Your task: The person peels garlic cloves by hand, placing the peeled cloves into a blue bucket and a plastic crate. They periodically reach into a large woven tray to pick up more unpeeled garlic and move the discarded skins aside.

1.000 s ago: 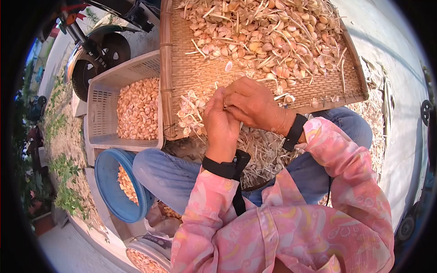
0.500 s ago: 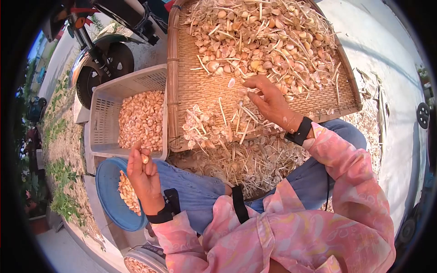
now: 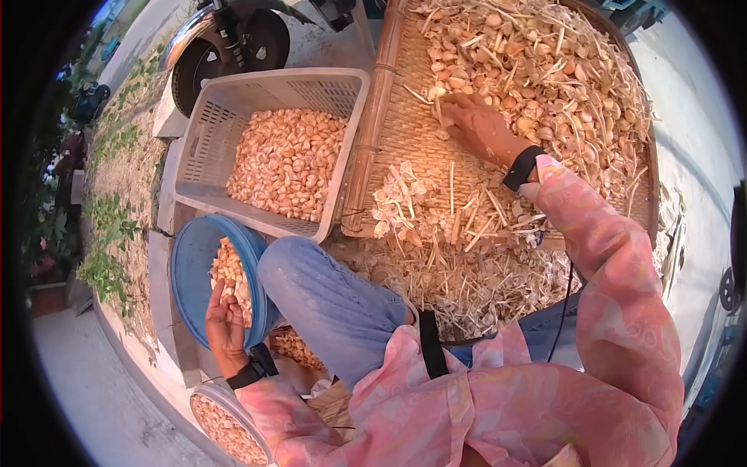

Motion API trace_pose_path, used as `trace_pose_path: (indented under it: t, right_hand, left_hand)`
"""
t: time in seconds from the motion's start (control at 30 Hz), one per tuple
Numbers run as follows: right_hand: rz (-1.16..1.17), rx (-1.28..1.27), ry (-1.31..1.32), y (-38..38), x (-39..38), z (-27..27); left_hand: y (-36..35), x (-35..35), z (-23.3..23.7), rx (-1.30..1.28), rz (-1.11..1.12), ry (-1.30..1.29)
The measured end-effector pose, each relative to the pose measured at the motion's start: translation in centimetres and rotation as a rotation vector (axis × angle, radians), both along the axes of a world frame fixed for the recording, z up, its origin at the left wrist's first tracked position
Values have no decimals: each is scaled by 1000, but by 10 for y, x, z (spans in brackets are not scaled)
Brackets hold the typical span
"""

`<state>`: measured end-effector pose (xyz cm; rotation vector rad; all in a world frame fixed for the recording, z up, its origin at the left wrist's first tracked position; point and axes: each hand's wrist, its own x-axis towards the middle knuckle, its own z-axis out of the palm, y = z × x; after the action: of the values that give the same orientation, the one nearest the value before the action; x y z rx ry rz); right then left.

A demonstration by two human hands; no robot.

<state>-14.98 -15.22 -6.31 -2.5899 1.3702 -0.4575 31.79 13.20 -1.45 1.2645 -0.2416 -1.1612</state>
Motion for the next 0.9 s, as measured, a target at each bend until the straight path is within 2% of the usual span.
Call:
trace_pose_path:
  t: [0.07,0.1,0.17,0.27,0.37,0.4,0.5,0.53,0.6,0.7,0.8,0.9]
  right_hand:
    - [149,-41,107,8,-4,-3]
    - [170,-39,74,14,-7,-2]
    - [139,106,-33,29,-13,4]
    - [29,-126,11,39,-27,14]
    - [-112,-247,136,28,-43,11]
    - [-122,-181,157,23,-45,10]
    - [-72,73,74,27,-42,7]
    - [-15,103,6,26,-42,-1]
    - [16,6,1,39,-34,-2]
    - [15,13,-18,70,-20,16]
    - [49,43,-52,91,-20,31]
    - [123,15,-56,113,-24,44]
  left_hand:
    - [-7,-7,6,-261,-7,288]
    - [-9,-7,4,-369,-10,456]
    - [-12,-17,12,-384,69,569]
    - [-10,-23,8,-469,94,639]
    - [-3,-21,5,-535,115,667]
    - [-1,-21,4,-529,137,637]
    - [8,-14,-2,-616,150,773]
    - [12,-10,-6,-627,159,855]
    - [18,3,-19,-650,169,1018]
    - [22,24,-39,-510,390,951]
    - [27,35,-54,-637,330,834]
    - [28,14,-27,-523,375,469]
